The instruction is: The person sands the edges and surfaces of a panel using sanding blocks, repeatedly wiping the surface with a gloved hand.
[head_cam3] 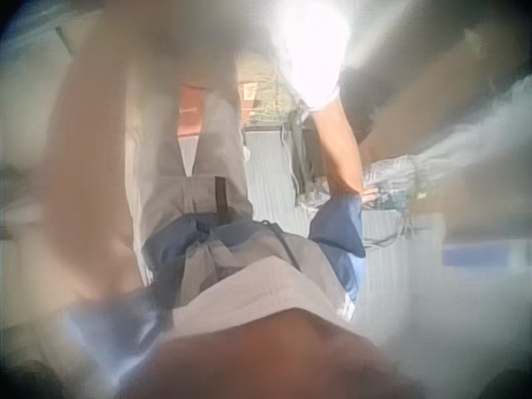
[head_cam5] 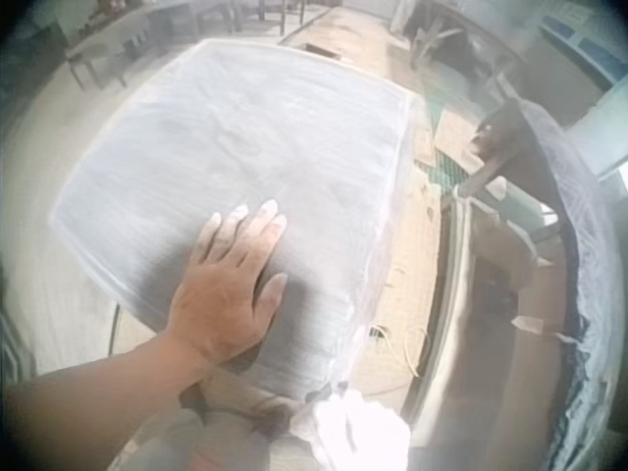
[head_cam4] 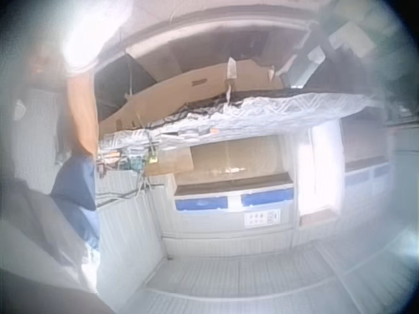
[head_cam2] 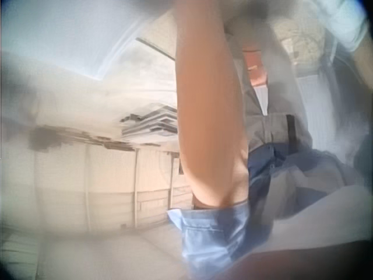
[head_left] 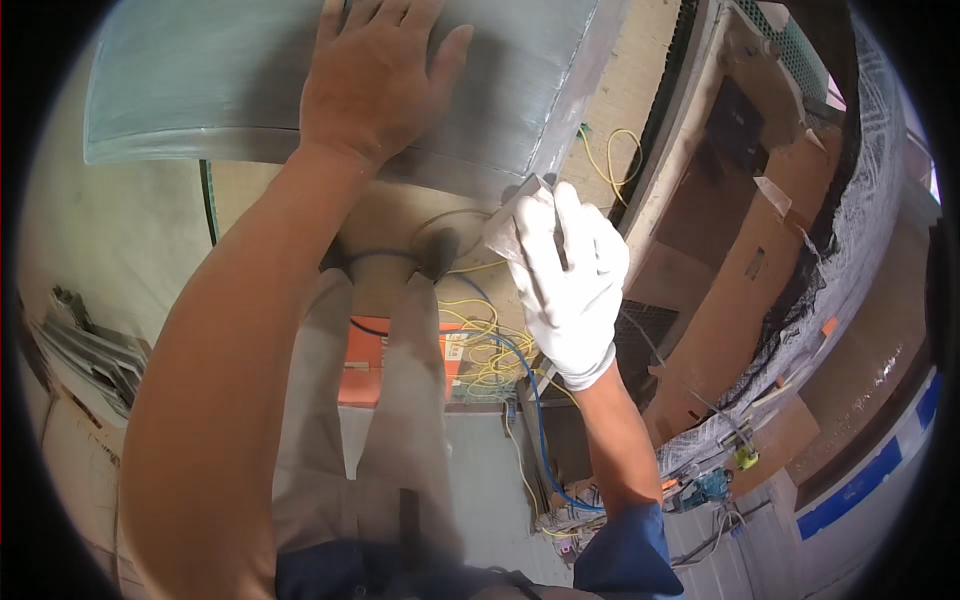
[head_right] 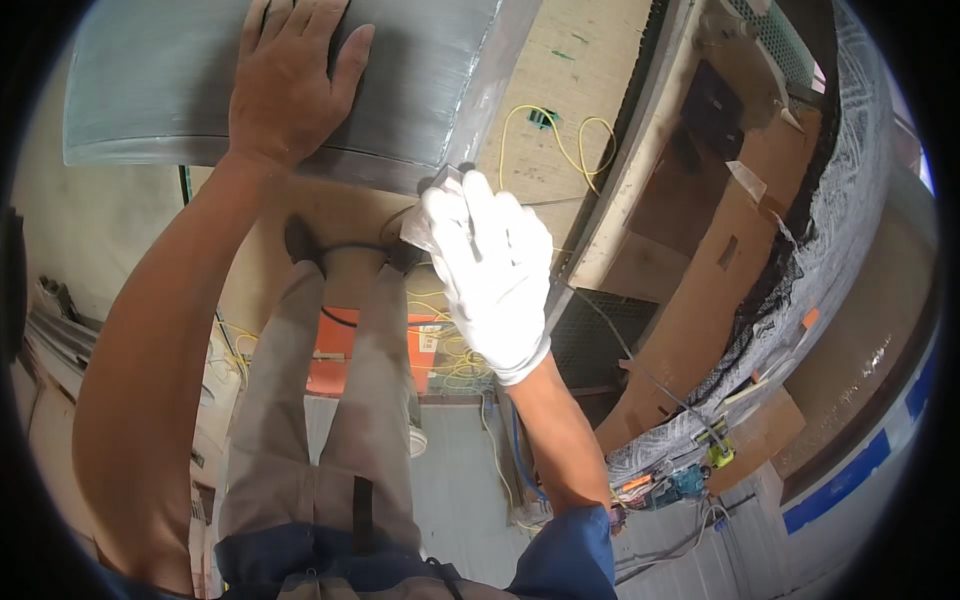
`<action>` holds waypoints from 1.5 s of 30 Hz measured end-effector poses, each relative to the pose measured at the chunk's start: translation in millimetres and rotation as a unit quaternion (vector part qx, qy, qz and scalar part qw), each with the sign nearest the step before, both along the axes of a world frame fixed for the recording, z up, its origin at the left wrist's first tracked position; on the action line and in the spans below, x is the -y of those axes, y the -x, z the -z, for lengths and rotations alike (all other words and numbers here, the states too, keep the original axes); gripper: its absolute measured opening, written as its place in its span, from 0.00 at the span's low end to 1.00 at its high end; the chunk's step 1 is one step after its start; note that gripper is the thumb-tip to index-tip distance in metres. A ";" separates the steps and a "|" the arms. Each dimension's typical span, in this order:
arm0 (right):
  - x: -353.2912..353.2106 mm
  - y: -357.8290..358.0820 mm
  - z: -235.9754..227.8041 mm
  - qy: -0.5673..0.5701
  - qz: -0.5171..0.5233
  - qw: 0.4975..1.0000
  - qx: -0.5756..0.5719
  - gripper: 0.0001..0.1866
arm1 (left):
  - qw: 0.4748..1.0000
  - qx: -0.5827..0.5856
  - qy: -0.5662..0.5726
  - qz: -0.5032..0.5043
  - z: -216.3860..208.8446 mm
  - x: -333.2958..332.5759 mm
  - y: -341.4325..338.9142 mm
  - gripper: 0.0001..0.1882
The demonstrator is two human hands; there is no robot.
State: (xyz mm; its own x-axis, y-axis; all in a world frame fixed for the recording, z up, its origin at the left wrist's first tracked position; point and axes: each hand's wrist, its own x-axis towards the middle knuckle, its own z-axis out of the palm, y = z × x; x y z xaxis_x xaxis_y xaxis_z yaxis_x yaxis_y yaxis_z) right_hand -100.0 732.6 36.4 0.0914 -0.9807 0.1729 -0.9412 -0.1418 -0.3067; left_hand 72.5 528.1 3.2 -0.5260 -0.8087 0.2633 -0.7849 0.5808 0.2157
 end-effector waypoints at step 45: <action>72.2 14.4 -18.1 -0.048 0.160 0.975 0.149 0.24 | 0.997 -0.023 -0.068 -0.020 3.8 -6.4 2.9 0.34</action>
